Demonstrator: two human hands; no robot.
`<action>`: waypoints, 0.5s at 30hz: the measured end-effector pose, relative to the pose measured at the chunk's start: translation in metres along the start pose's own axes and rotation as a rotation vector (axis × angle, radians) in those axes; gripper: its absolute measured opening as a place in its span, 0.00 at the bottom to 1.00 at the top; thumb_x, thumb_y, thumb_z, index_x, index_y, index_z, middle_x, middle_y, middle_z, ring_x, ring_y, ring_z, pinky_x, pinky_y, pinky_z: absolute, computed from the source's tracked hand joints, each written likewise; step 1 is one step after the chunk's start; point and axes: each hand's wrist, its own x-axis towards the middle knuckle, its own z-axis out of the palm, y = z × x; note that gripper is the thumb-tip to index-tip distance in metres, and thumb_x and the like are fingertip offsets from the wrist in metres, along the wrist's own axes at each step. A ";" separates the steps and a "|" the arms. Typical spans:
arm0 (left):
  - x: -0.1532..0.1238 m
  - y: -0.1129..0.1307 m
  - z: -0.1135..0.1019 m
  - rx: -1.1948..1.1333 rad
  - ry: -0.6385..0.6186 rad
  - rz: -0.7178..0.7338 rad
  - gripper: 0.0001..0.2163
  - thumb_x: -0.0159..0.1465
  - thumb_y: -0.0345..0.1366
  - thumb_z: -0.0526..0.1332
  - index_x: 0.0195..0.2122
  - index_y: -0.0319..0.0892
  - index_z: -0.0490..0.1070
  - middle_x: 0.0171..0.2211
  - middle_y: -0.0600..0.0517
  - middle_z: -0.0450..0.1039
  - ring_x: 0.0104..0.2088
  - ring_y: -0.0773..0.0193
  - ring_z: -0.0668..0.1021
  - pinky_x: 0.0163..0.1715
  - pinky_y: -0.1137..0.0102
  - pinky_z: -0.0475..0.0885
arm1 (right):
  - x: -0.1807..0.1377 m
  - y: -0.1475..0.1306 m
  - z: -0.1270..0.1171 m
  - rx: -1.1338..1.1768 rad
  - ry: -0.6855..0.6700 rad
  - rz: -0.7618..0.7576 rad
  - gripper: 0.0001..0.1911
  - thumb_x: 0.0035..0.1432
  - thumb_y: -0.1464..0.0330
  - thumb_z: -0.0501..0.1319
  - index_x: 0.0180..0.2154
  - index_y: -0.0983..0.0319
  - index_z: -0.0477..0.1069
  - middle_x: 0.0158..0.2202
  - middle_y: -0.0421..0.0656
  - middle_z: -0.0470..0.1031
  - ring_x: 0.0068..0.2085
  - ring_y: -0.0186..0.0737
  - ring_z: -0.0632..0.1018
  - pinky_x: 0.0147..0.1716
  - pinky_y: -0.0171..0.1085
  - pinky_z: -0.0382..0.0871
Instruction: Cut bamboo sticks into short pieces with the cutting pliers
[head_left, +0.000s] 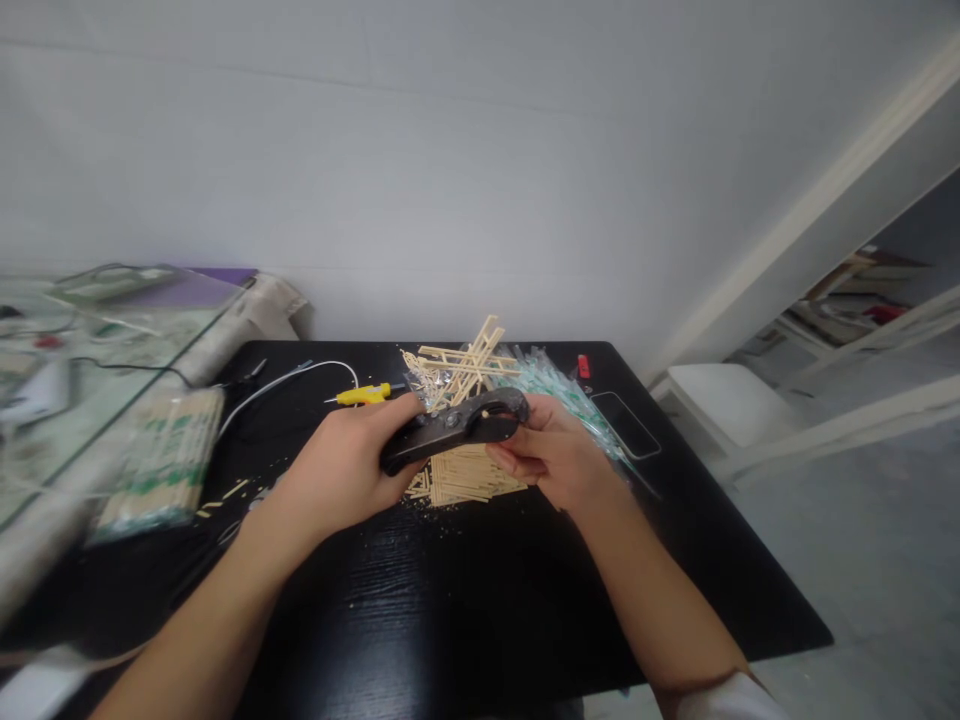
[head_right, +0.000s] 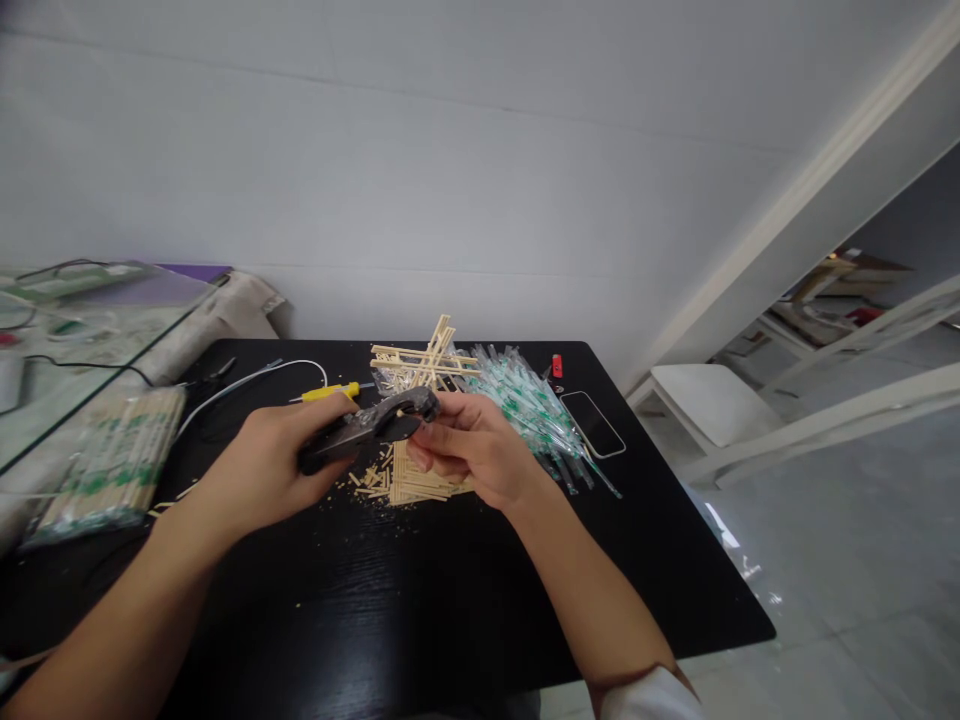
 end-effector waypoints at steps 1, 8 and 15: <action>0.000 0.000 0.000 0.004 -0.002 -0.001 0.04 0.60 0.33 0.57 0.36 0.44 0.69 0.27 0.54 0.73 0.26 0.65 0.73 0.28 0.70 0.65 | 0.000 0.000 0.000 0.000 0.008 0.011 0.14 0.60 0.60 0.70 0.32 0.62 0.71 0.21 0.34 0.66 0.17 0.24 0.50 0.15 0.32 0.36; 0.000 -0.001 0.001 0.009 -0.011 -0.029 0.03 0.62 0.34 0.57 0.31 0.44 0.65 0.24 0.55 0.71 0.24 0.66 0.72 0.27 0.71 0.63 | 0.000 0.003 0.006 0.000 0.021 0.007 0.13 0.61 0.60 0.70 0.34 0.63 0.75 0.22 0.35 0.68 0.17 0.23 0.52 0.15 0.32 0.38; 0.001 -0.004 -0.004 0.031 -0.018 -0.112 0.05 0.65 0.38 0.58 0.34 0.43 0.69 0.24 0.55 0.71 0.23 0.67 0.70 0.26 0.71 0.62 | 0.000 0.002 0.008 -0.012 0.083 0.007 0.10 0.62 0.61 0.69 0.36 0.62 0.77 0.23 0.35 0.70 0.17 0.23 0.54 0.14 0.31 0.41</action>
